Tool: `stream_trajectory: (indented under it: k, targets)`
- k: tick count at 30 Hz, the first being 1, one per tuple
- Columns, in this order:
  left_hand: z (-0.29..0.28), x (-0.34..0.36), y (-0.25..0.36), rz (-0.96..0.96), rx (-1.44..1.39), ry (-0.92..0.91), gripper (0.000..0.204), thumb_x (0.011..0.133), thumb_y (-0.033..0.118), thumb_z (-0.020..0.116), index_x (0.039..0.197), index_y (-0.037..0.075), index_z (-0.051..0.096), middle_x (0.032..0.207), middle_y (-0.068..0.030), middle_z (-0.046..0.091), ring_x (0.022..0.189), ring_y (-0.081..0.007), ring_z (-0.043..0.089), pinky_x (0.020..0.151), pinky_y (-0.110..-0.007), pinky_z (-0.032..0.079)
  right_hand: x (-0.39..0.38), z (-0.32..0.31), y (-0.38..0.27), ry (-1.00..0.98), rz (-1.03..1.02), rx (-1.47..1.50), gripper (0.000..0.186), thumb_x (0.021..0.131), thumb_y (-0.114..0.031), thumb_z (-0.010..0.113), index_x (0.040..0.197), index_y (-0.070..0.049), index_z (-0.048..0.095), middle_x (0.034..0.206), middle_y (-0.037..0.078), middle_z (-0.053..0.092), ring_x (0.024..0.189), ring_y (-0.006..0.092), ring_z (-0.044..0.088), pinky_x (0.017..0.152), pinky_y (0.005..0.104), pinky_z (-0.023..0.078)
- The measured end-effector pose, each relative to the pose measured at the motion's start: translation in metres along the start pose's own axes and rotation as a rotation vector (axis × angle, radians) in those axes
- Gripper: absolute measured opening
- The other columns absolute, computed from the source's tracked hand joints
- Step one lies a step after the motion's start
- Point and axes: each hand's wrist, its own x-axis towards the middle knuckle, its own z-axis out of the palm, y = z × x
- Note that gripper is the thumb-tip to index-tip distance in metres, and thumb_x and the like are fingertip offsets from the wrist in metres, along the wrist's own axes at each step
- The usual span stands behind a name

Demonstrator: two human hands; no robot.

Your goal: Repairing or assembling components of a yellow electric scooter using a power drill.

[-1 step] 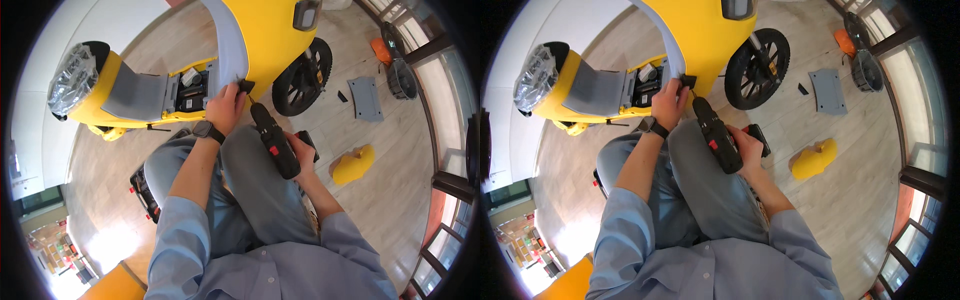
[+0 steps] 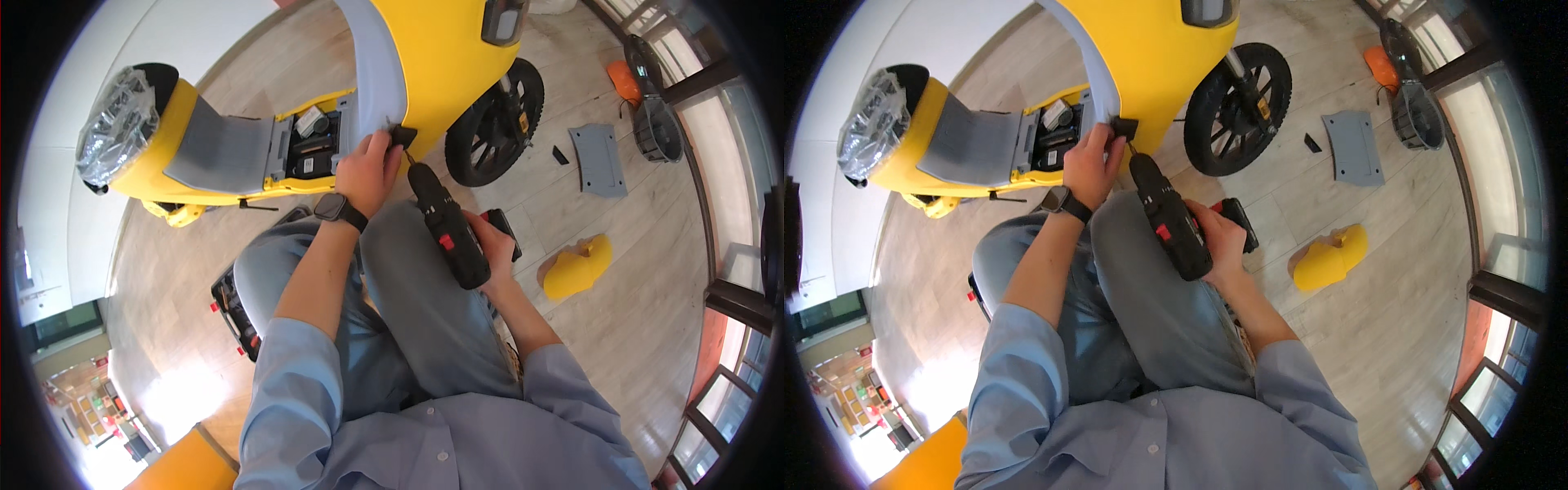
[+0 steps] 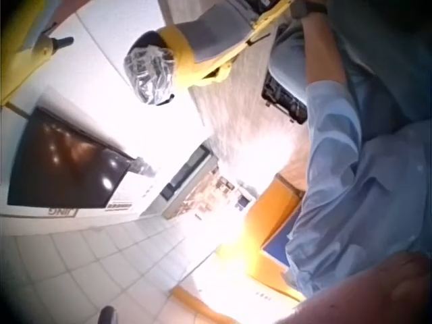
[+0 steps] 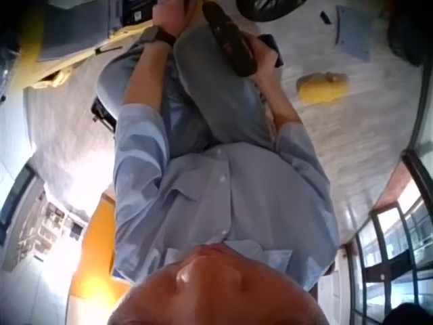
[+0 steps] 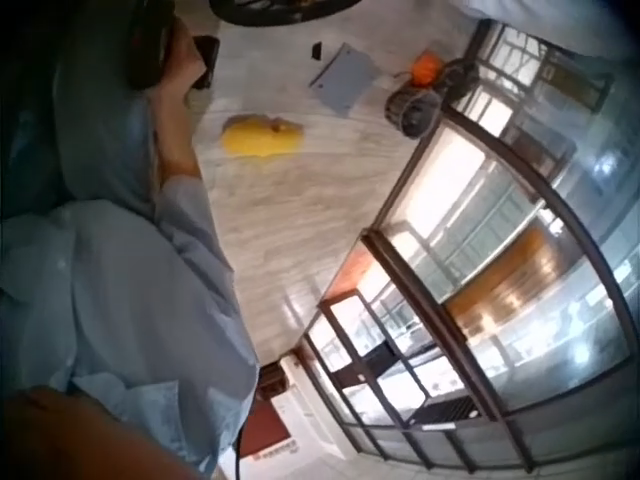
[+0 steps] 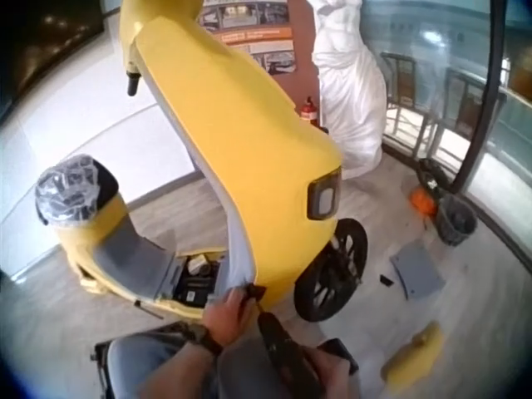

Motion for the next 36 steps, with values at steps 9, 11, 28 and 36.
stream_trajectory:
  k: [9, 11, 28, 36]
  targets:
    - [0.003, -0.005, 0.001, -0.036, -0.017, 0.004, 0.018, 0.093, 0.025, 0.063, 0.099, 0.011, 0.054, 0.086, -0.0114, 0.064, 0.071, -0.0377, 0.064, 0.058, -0.046, 0.051, -0.002, 0.012, 0.004, 0.031, 0.033, -0.001, 0.043, 0.077, -0.019, 0.07, 0.118, -0.007, 0.066, 0.092, 0.016, 0.071, 0.082, 0.0293, 0.07, 0.073, 0.0335, 0.053]
    - [0.002, -0.004, 0.001, -0.014, -0.04, 0.007, 0.017, 0.093, 0.025, 0.063, 0.098, 0.011, 0.054, 0.085, -0.0114, 0.064, 0.071, -0.0374, 0.064, 0.058, -0.046, 0.051, 0.0, 0.01, 0.001, 0.024, 0.053, -0.005, 0.042, 0.077, -0.02, 0.07, 0.117, -0.007, 0.066, 0.092, 0.016, 0.071, 0.082, 0.0294, 0.071, 0.073, 0.0336, 0.053]
    - [-0.003, -0.002, 0.008, -0.057, -0.085, 0.026, 0.017, 0.093, 0.024, 0.062, 0.097, 0.01, 0.053, 0.084, -0.0109, 0.063, 0.072, -0.0373, 0.064, 0.06, -0.047, 0.052, 0.002, 0.011, -0.007, 0.01, 0.028, -0.114, 0.041, 0.08, -0.021, 0.069, 0.117, -0.004, 0.065, 0.097, 0.016, 0.071, 0.086, 0.0296, 0.071, 0.076, 0.0315, 0.054]
    - [-0.003, -0.004, 0.007, -0.085, -0.12, 0.037, 0.018, 0.092, 0.022, 0.064, 0.096, 0.008, 0.053, 0.086, -0.0129, 0.064, 0.077, -0.0378, 0.064, 0.063, -0.045, 0.051, 0.003, 0.015, -0.005, 0.129, -0.146, -0.25, 0.041, 0.079, -0.019, 0.071, 0.116, -0.005, 0.065, 0.093, 0.015, 0.071, 0.078, 0.0286, 0.069, 0.071, 0.0333, 0.053]
